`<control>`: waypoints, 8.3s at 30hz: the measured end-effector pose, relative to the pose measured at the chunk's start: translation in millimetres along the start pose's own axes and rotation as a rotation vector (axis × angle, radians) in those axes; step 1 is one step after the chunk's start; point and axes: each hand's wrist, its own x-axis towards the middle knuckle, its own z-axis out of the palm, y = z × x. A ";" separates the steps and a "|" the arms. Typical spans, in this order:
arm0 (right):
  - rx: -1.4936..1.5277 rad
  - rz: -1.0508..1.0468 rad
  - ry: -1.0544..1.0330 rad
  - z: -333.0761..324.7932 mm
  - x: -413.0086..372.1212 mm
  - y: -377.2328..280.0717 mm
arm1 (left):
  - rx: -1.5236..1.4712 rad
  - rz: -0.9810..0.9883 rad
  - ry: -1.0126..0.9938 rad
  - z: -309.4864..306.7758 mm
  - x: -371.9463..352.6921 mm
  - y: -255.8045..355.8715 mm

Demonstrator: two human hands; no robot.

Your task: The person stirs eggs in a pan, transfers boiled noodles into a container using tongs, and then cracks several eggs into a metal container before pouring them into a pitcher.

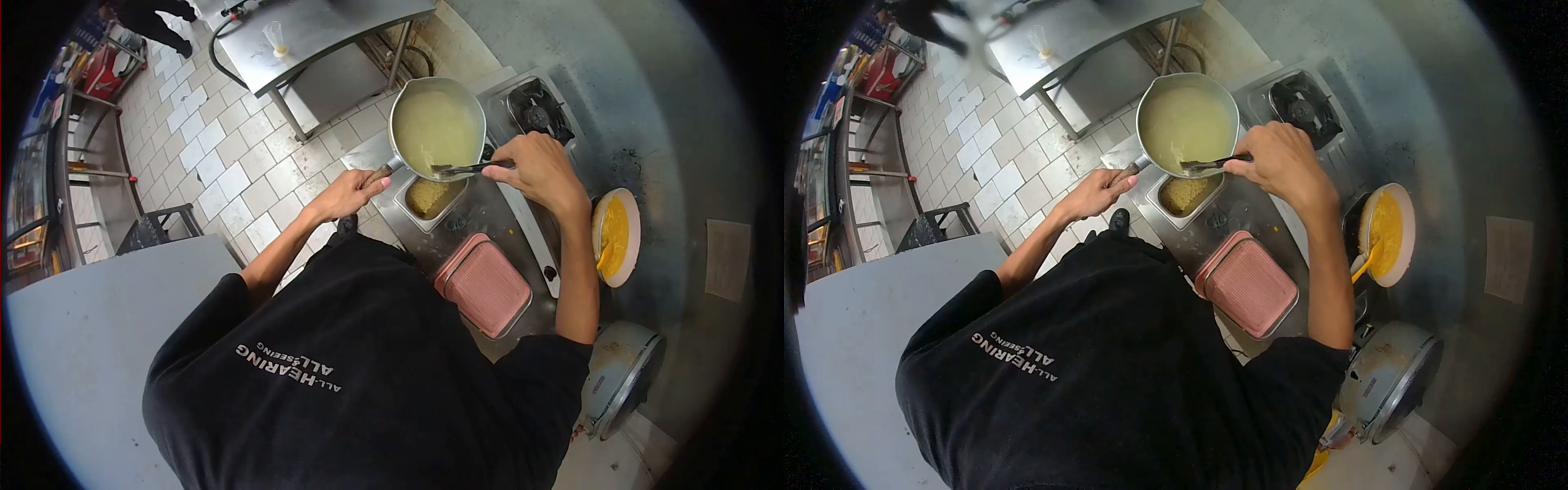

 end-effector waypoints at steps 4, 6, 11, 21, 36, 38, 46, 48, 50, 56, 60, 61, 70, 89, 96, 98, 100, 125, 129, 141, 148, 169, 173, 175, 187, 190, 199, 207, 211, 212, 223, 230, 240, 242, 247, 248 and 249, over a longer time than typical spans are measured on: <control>-0.021 0.029 -0.017 -14.3 -20.1 0.0 | 0.018 0.002 -0.002 -1.7 -1.4 1.9; 0.023 0.010 0.027 -14.7 -30.9 0.4 | 0.008 -0.005 0.000 -1.0 -1.1 1.2; -0.024 0.066 -0.044 1.9 -43.2 -5.3 | -0.019 -0.008 0.001 -0.7 -0.6 2.0; -0.039 0.178 0.081 -32.8 -44.4 -7.6 | -0.001 -0.035 0.021 -4.5 -1.1 2.4; 0.000 0.111 -0.071 -12.6 5.5 2.1 | -0.006 -0.017 0.005 -5.1 -0.9 3.5; -0.002 0.105 -0.092 -23.7 -4.3 2.1 | 0.007 -0.011 0.004 -4.7 -0.6 4.1; -0.033 0.107 -0.001 -22.3 -35.7 -0.4 | 0.026 -0.061 0.008 -5.6 1.8 5.8; -0.014 0.153 0.031 -23.7 -33.1 6.9 | 0.025 -0.051 0.011 -4.9 3.2 5.2; -0.017 0.169 0.091 -21.5 -24.3 11.7 | 0.024 -0.041 0.015 -4.2 3.7 1.7; -0.154 0.389 0.090 14.3 25.6 37.2 | -0.006 0.018 0.024 -0.9 6.2 -3.6; -0.178 0.274 0.116 32.2 36.5 39.2 | 0.007 -0.004 0.026 -2.0 3.1 5.8; -0.145 0.244 0.077 33.1 34.9 36.0 | 0.019 0.002 0.029 -0.5 2.3 5.2; 0.052 0.083 -0.101 24.3 21.9 34.7 | -0.021 0.018 0.013 4.7 3.8 3.6; 0.034 0.120 -0.028 -27.5 -38.4 18.1 | 0.012 -0.044 -0.001 1.1 6.8 4.7; -0.019 0.180 0.047 -12.6 -16.0 33.0 | 0.000 -0.037 0.009 0.9 5.9 3.6; -0.037 0.225 0.000 -5.3 -9.6 31.0 | 0.007 -0.021 0.013 -0.1 5.7 3.8; -0.023 0.166 0.034 7.1 -8.4 38.9 | 0.016 -0.017 0.013 -0.2 4.9 6.6; 0.191 0.100 -0.136 37.6 16.9 55.8 | -0.020 -0.001 -0.005 1.3 4.0 13.5; 0.280 -0.027 -0.121 19.8 8.8 65.6 | -0.043 -0.013 -0.028 1.3 5.3 11.6; 0.257 0.084 -0.084 -3.4 -31.2 46.1 | -0.088 -0.049 -0.066 2.8 16.5 10.1; 0.085 0.178 0.046 48.3 -63.2 13.2 | -0.187 -0.092 -0.103 1.3 24.7 24.2; 0.749 0.885 0.702 243.3 -131.9 -72.9 | -0.342 -0.008 -0.343 51.8 218.7 108.3; 0.930 0.938 0.654 252.4 -140.9 -79.5 | -0.350 0.029 -0.369 75.6 257.1 121.8; 0.915 0.945 0.683 251.2 -143.1 -83.0 | -0.325 0.020 -0.373 88.0 272.0 127.3; 0.930 1.022 0.723 239.8 -154.8 -78.3 | -0.291 -0.006 -0.405 124.3 310.9 134.3; 0.923 0.966 0.780 241.5 -152.3 -73.5 | -0.349 -0.019 -0.450 128.3 307.6 135.4; 1.116 0.991 0.674 221.5 -144.5 -66.1 | -0.349 0.025 -0.372 134.8 305.8 130.7; 0.869 0.801 0.669 214.6 -142.3 -40.3 | -0.167 0.417 0.129 77.1 242.9 82.0; 0.638 0.644 0.522 177.5 -122.4 -20.2 | -0.003 0.329 0.525 31.1 117.4 21.1; 0.512 0.568 0.415 166.6 -114.7 -17.1 | -0.069 0.173 0.440 28.3 88.5 -3.4; 0.257 0.193 -0.201 173.4 12.2 0.9 | -0.893 -0.060 -0.069 107.8 31.2 -55.2; 0.316 0.042 -0.196 177.7 14.2 14.0 | -0.887 0.039 -0.101 104.7 33.9 -63.7; 0.299 0.204 -0.141 197.7 2.9 15.5 | -0.749 0.013 -0.109 111.7 15.1 -70.8; 0.265 0.084 -0.122 197.7 1.5 -2.7 | -0.659 0.083 -0.009 121.1 14.1 -72.9; 0.183 0.180 -0.214 189.1 5.6 -10.6 | -0.771 0.051 -0.002 125.6 -8.0 -55.8; 0.131 -0.012 -0.157 208.2 4.1 -11.0 | -0.705 0.047 -0.020 121.8 -9.4 -53.8; 0.244 -0.174 -0.159 184.3 1.1 -23.6 | -0.699 0.066 0.005 116.3 -13.3 -48.8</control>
